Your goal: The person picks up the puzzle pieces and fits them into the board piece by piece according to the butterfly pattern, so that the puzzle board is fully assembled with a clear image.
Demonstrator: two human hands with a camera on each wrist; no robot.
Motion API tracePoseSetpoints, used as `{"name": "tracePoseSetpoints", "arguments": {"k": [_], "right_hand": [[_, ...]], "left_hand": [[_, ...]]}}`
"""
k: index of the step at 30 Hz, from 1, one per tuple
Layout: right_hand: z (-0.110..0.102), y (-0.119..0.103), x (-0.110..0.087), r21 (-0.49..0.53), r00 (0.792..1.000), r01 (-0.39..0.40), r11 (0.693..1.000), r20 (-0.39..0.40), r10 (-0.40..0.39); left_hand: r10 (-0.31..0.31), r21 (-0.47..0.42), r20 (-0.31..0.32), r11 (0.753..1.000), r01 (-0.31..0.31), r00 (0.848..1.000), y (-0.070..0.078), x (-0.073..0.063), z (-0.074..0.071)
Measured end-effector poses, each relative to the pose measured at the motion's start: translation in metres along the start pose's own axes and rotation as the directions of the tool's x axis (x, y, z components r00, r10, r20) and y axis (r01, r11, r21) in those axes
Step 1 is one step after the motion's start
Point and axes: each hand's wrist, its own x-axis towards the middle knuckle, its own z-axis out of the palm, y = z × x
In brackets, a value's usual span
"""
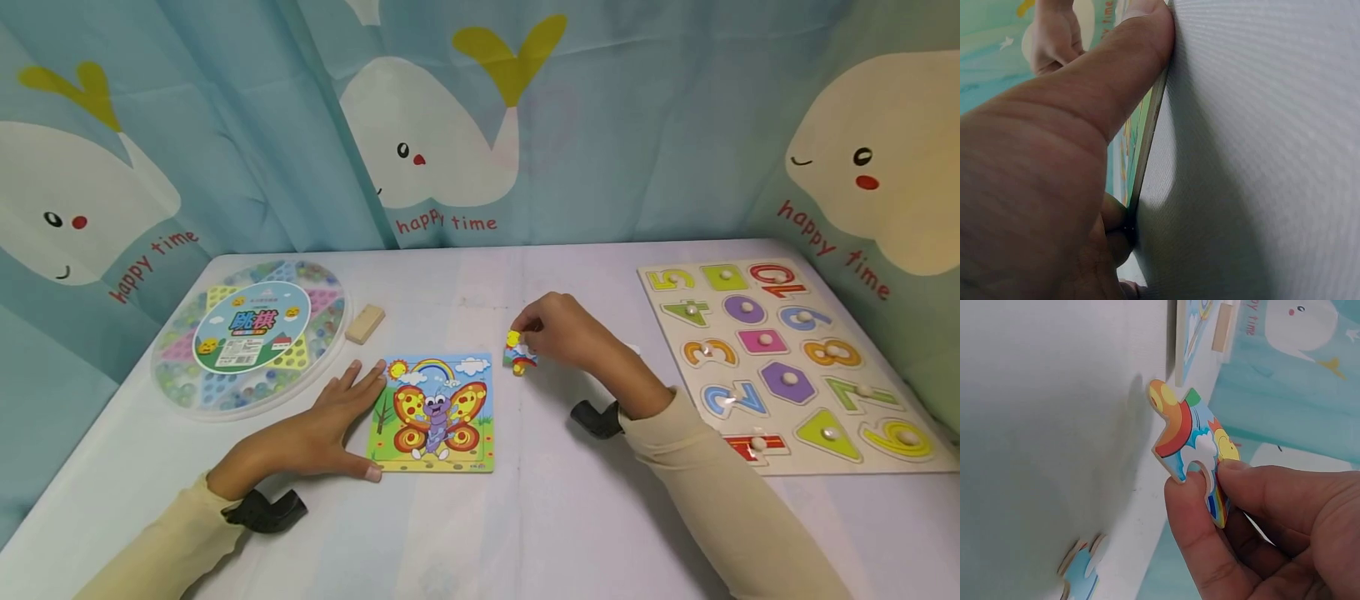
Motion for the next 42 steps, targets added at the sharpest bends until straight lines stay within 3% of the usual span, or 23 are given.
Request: {"name": "tracePoseSetpoints", "arguments": {"k": [32,42], "right_hand": [[0.021,-0.036,0.025,0.054,0.998,0.061,0.997,0.013,-0.062],[0.033,-0.050,0.033,0.057,0.991,0.131,0.990,0.017,-0.132]], "left_hand": [[0.002,-0.003,-0.005,1.000,-0.002,1.000,-0.001,0.000,0.003],[-0.007,0.001,-0.003,1.000,0.007,1.000,-0.001,0.002,0.002]]}}
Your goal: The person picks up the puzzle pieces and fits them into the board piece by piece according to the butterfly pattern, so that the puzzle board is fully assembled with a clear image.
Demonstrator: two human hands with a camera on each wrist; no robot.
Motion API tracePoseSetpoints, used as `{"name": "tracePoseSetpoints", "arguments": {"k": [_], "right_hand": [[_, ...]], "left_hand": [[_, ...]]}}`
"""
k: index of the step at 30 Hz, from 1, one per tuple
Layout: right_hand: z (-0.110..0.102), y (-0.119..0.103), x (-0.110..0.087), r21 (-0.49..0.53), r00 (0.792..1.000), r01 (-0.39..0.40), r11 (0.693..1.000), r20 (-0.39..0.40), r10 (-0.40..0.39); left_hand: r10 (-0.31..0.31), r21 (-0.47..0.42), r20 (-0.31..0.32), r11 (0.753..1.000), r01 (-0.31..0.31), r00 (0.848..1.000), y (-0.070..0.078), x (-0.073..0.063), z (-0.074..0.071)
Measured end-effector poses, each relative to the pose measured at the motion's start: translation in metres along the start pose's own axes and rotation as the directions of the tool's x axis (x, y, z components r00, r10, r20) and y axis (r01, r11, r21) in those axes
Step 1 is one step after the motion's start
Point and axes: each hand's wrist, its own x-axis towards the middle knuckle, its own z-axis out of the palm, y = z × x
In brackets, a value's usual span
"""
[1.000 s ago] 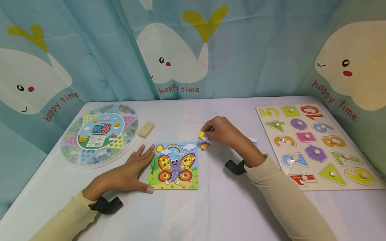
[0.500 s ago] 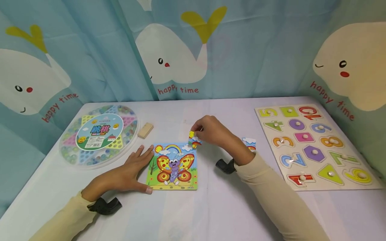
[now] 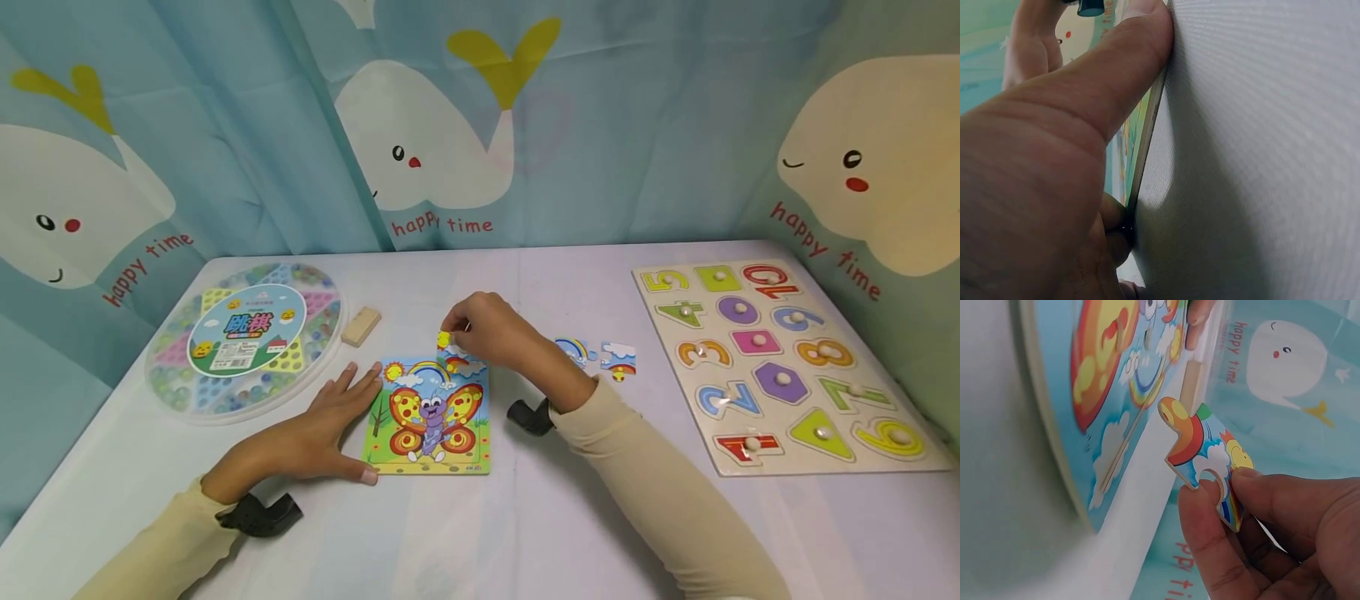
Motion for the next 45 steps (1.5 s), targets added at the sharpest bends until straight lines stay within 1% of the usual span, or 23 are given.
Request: {"name": "tracePoseSetpoints", "arguments": {"k": [3,8,17,24,26,33,37,40,45], "right_hand": [[0.004,-0.004,0.002,0.003,1.000,0.009,1.000,-0.001,-0.009],[0.011,-0.011,0.006,0.019,1.000,-0.005,1.000,0.014,0.005],[0.024,-0.011,0.013,0.094,0.999,-0.031,0.995,0.039,0.028],[0.035,-0.018,0.019,0.097,0.998,0.004,0.995,0.057,-0.009],[0.038,-0.021,0.020,0.103,0.998,0.002,0.995,0.067,-0.009],[0.046,-0.024,0.026,0.098,0.997,0.037,0.994,0.069,-0.044],[0.050,-0.026,0.027,0.092,0.995,0.049,0.995,0.086,-0.057],[0.054,-0.027,0.028,0.074,0.993,0.047,0.996,0.102,-0.054],[0.057,-0.030,0.029,0.031,0.993,0.052,0.998,0.105,-0.055]], "left_hand": [[-0.006,0.003,0.003,1.000,0.006,1.000,0.000,0.000,0.000],[-0.001,-0.001,0.006,1.000,0.001,1.000,0.001,-0.001,-0.001],[0.019,-0.006,0.019,1.000,-0.018,1.000,0.001,-0.001,-0.003],[0.010,0.003,0.017,1.000,-0.010,1.000,0.002,-0.001,-0.003],[0.009,0.001,0.017,1.000,-0.009,1.000,0.002,-0.001,-0.003],[0.006,-0.008,0.027,1.000,-0.006,1.000,0.002,-0.001,-0.003],[0.009,-0.015,0.028,1.000,-0.009,1.000,0.002,-0.001,-0.004],[0.011,-0.015,0.029,1.000,-0.010,1.000,0.002,-0.001,-0.004],[0.012,-0.014,0.032,1.000,-0.011,0.999,0.002,-0.002,-0.004]]}}
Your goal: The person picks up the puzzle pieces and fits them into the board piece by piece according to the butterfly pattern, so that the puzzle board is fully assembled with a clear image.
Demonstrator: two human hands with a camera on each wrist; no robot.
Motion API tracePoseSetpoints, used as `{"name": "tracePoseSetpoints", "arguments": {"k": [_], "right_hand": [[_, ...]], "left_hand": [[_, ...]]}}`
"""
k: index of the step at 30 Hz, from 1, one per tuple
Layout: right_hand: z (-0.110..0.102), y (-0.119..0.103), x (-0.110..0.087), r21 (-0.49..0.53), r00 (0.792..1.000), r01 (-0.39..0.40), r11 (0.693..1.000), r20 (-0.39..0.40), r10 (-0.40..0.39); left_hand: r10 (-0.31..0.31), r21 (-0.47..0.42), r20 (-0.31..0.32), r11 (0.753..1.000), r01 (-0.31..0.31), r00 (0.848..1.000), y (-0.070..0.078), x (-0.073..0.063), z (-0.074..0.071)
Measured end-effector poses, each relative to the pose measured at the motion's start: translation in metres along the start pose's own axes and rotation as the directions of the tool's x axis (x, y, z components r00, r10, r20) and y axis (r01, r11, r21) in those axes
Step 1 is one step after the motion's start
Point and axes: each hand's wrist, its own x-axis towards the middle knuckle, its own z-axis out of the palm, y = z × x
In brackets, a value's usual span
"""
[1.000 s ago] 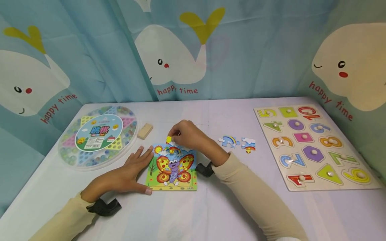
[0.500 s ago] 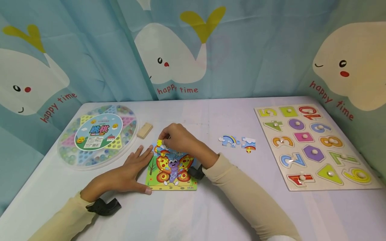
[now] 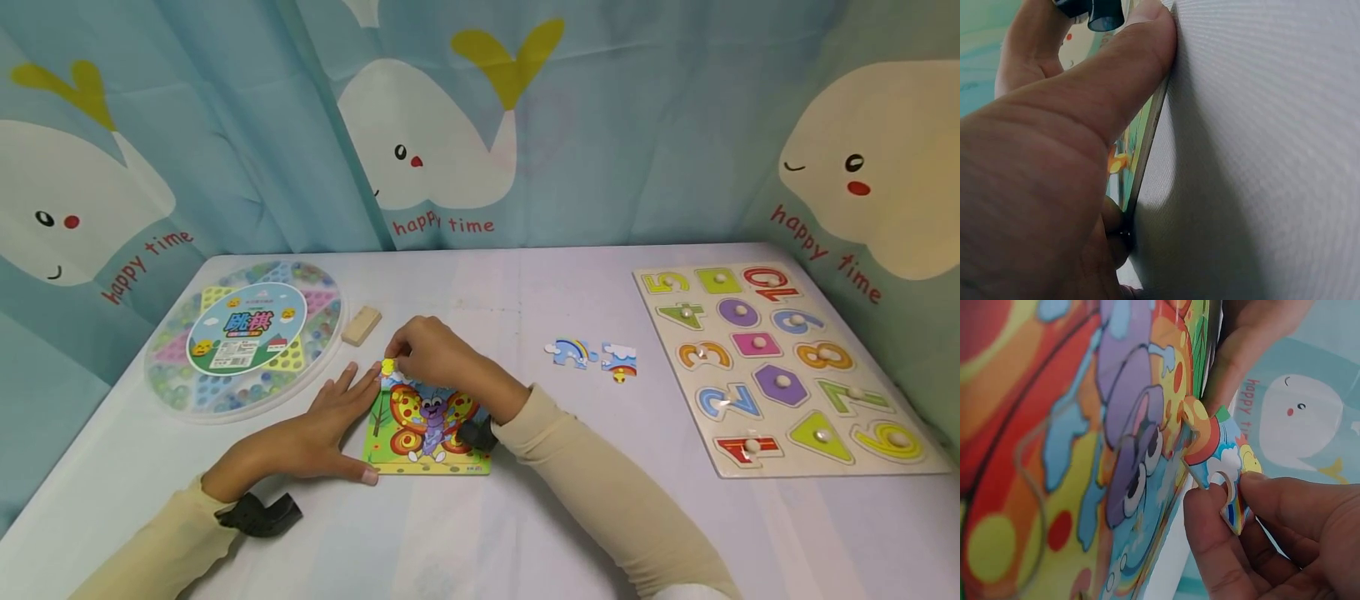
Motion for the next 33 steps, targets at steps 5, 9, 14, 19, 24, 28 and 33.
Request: {"name": "tracePoseSetpoints", "arguments": {"k": [5,9,14,19,24,28,33], "right_hand": [[0.0027,-0.0009,0.0007,-0.037,1.000,-0.014,0.999,-0.008,0.014],[0.0036,-0.0017,-0.0003,-0.052,0.999,-0.036,0.998,-0.018,0.035],[0.0048,-0.0038,-0.0007,-0.079,0.998,-0.063,0.995,-0.010,0.062],[0.0070,-0.0044,-0.0004,-0.128,0.994,-0.101,0.987,0.020,0.104],[0.0082,-0.0039,0.0003,-0.200,0.990,-0.101,0.975,0.078,0.119],[0.0081,-0.0039,0.0006,-0.250,0.990,-0.069,0.966,0.098,0.097],[0.0085,-0.0045,0.0003,-0.256,0.991,-0.063,0.965,0.099,0.091]], "left_hand": [[0.001,0.003,0.001,1.000,-0.001,1.000,0.0002,0.0001,0.0001],[0.004,-0.002,0.000,1.000,-0.004,1.000,0.0009,0.0001,-0.0003],[0.003,-0.003,-0.002,1.000,-0.003,1.000,0.0008,-0.0001,-0.0006],[0.007,-0.006,-0.005,1.000,-0.007,1.000,0.0003,-0.0005,-0.0007],[0.006,-0.006,-0.003,1.000,-0.006,1.000,0.0008,-0.0008,-0.0012],[0.007,-0.004,-0.003,1.000,-0.007,1.000,0.0012,-0.0008,-0.0016],[0.011,-0.002,-0.007,1.000,-0.011,1.000,0.0005,-0.0010,-0.0009]]}}
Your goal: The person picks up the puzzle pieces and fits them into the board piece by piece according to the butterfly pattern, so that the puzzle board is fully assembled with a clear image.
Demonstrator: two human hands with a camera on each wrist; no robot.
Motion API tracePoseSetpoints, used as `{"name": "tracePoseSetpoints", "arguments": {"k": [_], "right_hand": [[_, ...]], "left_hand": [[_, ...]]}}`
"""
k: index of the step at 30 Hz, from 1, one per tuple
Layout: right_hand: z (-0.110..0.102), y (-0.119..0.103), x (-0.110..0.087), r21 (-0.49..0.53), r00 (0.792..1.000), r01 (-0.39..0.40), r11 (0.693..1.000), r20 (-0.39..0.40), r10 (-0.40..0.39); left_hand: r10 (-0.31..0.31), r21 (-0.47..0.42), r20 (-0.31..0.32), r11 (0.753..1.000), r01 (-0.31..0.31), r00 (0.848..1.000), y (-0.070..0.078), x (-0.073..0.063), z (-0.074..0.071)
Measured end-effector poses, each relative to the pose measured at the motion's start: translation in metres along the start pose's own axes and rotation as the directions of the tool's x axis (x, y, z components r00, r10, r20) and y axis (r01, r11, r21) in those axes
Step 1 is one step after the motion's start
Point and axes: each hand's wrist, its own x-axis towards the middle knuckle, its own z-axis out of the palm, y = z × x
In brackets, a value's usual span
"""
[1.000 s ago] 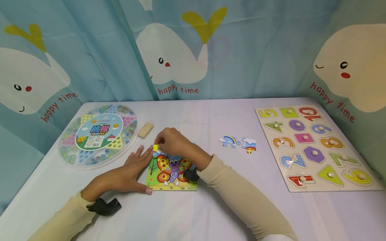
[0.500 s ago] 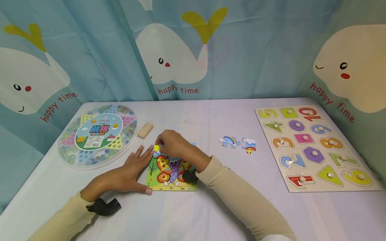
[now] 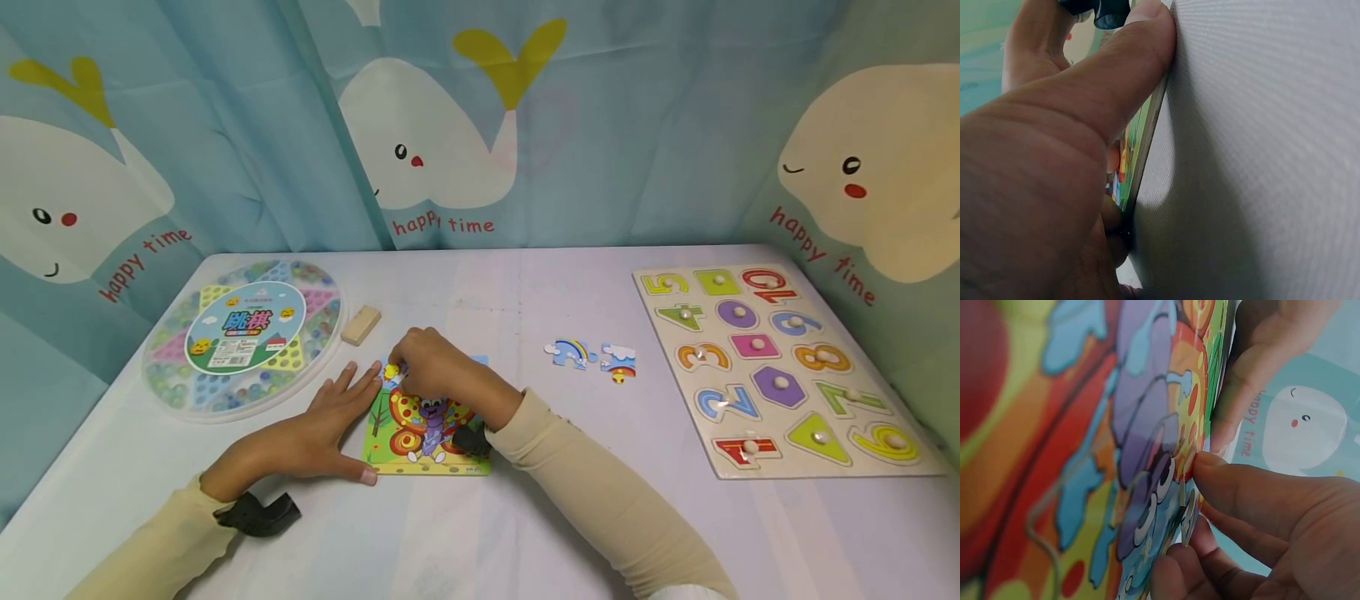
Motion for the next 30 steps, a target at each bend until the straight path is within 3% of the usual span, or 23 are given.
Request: {"name": "tracePoseSetpoints", "arguments": {"k": [25,30], "right_hand": [[0.0011,-0.0010,0.0002,-0.051,1.000,0.018,0.999,-0.011,-0.018],[0.0001,0.0018,-0.0013,-0.021,0.999,0.036,0.999,-0.012,-0.037]], "left_hand": [[-0.004,-0.001,-0.005,1.000,0.004,1.000,-0.0008,0.0004,0.0006],[-0.007,-0.001,0.001,1.000,0.007,1.000,-0.0005,0.0006,0.0008]]}}
